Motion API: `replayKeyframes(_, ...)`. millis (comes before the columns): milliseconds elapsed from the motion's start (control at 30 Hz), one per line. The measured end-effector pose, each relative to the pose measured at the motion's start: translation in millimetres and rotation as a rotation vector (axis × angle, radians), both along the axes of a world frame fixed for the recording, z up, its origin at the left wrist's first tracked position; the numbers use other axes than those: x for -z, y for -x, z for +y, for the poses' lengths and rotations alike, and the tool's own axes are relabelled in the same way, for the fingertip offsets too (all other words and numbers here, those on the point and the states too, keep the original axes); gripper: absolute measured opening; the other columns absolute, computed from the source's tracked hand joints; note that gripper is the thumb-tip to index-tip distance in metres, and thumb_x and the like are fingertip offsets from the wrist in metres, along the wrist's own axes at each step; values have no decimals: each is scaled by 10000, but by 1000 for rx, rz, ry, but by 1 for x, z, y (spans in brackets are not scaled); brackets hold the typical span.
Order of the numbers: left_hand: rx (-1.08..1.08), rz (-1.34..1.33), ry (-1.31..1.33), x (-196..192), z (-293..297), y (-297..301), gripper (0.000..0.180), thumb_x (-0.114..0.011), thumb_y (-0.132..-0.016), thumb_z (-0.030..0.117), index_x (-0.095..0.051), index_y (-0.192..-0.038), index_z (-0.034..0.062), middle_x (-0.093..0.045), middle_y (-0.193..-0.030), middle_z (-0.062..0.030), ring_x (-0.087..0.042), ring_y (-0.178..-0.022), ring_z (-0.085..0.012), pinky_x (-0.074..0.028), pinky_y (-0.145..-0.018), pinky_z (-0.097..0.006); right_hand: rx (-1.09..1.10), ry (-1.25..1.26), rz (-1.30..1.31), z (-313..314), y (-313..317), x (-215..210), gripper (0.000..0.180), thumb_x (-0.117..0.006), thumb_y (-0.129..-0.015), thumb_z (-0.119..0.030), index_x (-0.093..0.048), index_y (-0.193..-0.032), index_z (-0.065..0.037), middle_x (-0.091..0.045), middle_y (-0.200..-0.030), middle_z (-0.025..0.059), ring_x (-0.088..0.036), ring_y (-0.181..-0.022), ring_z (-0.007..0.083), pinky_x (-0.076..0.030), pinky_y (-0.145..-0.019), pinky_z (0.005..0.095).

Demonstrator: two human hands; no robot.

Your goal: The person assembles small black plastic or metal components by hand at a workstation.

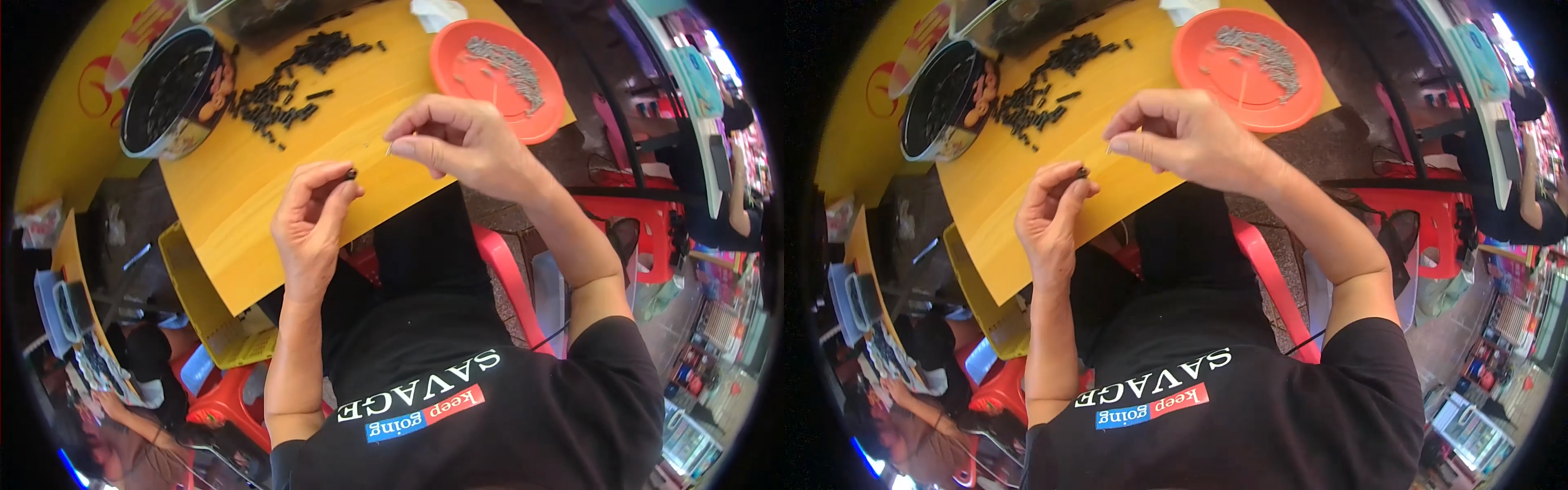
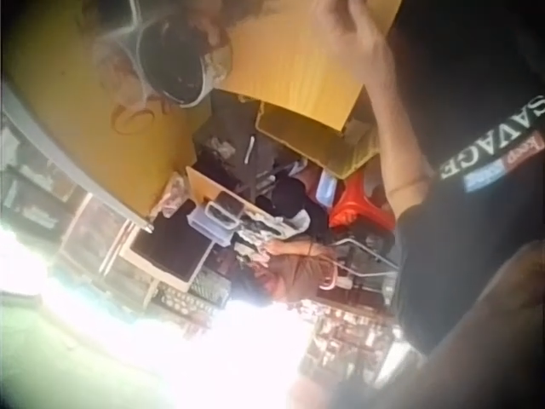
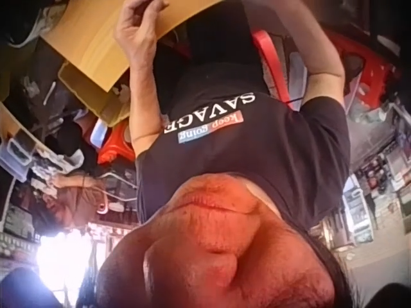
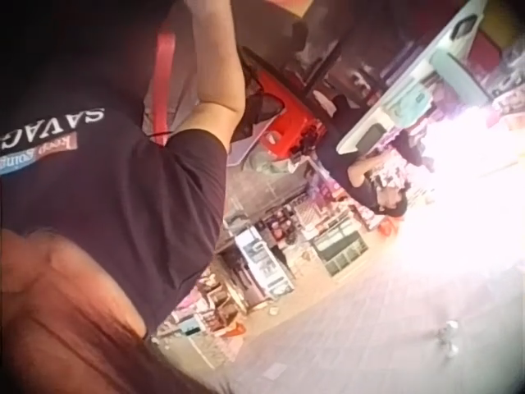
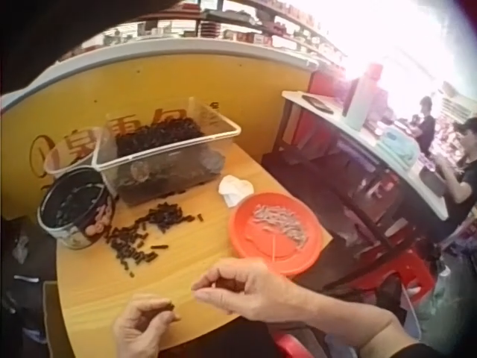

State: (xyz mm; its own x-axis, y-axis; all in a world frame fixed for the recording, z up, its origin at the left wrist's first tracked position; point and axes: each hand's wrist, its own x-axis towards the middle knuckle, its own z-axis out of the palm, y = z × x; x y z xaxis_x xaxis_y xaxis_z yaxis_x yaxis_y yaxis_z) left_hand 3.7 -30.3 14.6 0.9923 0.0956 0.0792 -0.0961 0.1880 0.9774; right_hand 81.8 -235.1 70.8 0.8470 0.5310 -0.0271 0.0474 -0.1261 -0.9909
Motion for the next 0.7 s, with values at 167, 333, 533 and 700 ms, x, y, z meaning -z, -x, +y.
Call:
replayKeyframes(167,-2,-25,-1,-6,3,3,191,-613,-914,-75,-632,-1099,-31,-595,-1070,-70,-637,-899,-128,-501,-816,-238,-17,-38,-21,31,12,13,148,-667,-920,-117,-671,-989,14,-592,-706,-35,-479,-591,12,-381,-513,201)
replayKeyframes(333,-23,-73,1,-4,9,5,199,-619,-912,-74,-632,-1107,-36,-604,-1059,-71,-642,-904,-137,-510,-824,-246,29,38,-147,46,16,15,113,-675,-894,-90,-676,-944,12,-587,-671,-34,-457,-564,8,-368,-492,207)
replayKeyframes(533,-109,-13,77,-6,9,10,198,-625,-924,-48,-615,-1121,-41,-643,-1017,-82,-651,-894,-138,-519,-827,-252,26,157,-548,56,18,17,93,-694,-864,-34,-681,-940,18,-651,-771,57,-583,-614,97,-454,-530,238)
replayKeyframes(700,-106,33,125,-4,23,9,177,-637,-929,-18,-619,-1105,-31,-670,-972,-77,-661,-866,-135,-525,-814,-256,52,68,-647,67,23,24,118,-700,-848,7,-691,-965,24,-674,-873,97,-613,-650,137,-480,-562,255)
